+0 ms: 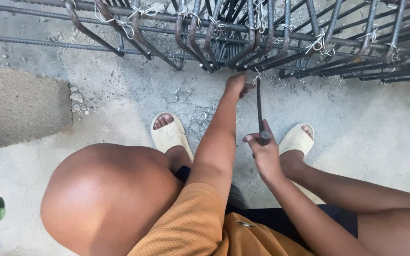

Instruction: The person sits on the floor and uses a metal hook tool to twist and secure wire ties around the intersections of a rebar cage. They repeatedly pick up wire ties from the ground, wrap them around the rebar, and twist them tight to fasten the structure.

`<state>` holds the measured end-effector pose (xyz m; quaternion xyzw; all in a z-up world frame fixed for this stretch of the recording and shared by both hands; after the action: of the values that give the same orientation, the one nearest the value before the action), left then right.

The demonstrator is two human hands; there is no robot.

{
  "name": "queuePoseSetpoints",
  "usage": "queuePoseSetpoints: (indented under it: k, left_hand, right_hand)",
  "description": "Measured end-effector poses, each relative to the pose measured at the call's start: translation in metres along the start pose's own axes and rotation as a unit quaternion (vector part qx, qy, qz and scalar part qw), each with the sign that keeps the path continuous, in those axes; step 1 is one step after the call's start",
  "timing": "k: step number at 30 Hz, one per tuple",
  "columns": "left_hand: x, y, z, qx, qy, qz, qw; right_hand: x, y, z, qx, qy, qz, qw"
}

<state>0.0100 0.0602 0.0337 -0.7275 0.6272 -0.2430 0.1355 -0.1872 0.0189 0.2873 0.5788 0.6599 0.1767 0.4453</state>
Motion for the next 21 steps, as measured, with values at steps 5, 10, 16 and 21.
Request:
queuePoseSetpoints:
  k: [5, 10, 16, 21]
  left_hand:
    - [0.004, 0.024, -0.03, -0.034, 0.1, -0.104, 0.989]
    - [0.048, 0.052, -0.046, -0.057, 0.252, -0.314, 0.914]
    - [0.074, 0.041, -0.068, -0.03, 0.173, -0.38, 0.908]
    - [0.078, 0.075, -0.037, 0.048, 0.064, -0.251, 0.965]
  right_hand:
    - [-0.014, -0.006, 0.001, 0.034, -0.006, 0.313, 0.949]
    - [-0.04, -0.071, 0.033, 0.082, 0.037, 0.481, 0.872]
    - [-0.037, -0.042, -0.001, 0.174, 0.003, 0.475, 0.863]
    - [-0.081, -0.059, 0.005, -0.477, -0.182, -0.313, 0.801]
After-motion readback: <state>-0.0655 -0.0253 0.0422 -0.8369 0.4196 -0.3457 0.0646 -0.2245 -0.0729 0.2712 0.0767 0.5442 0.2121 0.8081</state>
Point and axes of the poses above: each hand's wrist, its own z-axis towards the middle knuckle, its own x-axis out of the palm, y = z × x, the point moved 1 cm from there along z, towards the middle knuckle
